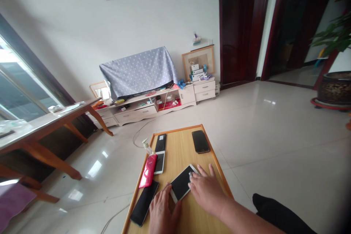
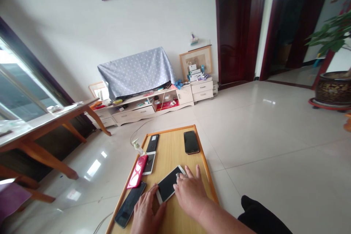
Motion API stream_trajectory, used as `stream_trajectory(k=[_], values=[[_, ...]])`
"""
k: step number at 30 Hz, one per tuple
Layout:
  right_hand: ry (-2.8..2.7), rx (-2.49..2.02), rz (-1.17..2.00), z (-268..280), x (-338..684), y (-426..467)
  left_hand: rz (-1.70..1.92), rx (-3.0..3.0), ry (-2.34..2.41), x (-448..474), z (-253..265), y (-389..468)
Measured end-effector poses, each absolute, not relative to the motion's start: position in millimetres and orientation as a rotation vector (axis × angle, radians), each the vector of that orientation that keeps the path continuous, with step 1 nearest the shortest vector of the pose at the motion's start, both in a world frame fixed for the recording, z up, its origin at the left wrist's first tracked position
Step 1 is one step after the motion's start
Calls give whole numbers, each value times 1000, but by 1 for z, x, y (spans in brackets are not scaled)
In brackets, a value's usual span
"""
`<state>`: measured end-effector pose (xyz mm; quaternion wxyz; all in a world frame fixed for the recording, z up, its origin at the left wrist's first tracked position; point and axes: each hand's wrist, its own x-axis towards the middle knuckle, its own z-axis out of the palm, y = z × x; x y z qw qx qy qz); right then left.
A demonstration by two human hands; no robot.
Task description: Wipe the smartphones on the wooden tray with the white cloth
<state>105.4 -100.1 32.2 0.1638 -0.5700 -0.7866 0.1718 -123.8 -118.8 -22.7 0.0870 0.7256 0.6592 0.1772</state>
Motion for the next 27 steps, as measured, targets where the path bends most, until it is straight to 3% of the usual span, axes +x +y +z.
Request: stream_trajectory(k=[4,11,19,27], values=[[-2211,-1667,489,30,103,-101,545,2175,1958,-126,-24,-119],[-2425,-1318,601,31,74,-125,471,2163,1948,-129,-26,-118],[-2275,-1684,453,33,104,-105,563,2203,1938,-129,-26,-120],[-2490,-1297,620,30,78,-128,540,2180,1943,-128,-20,-118]])
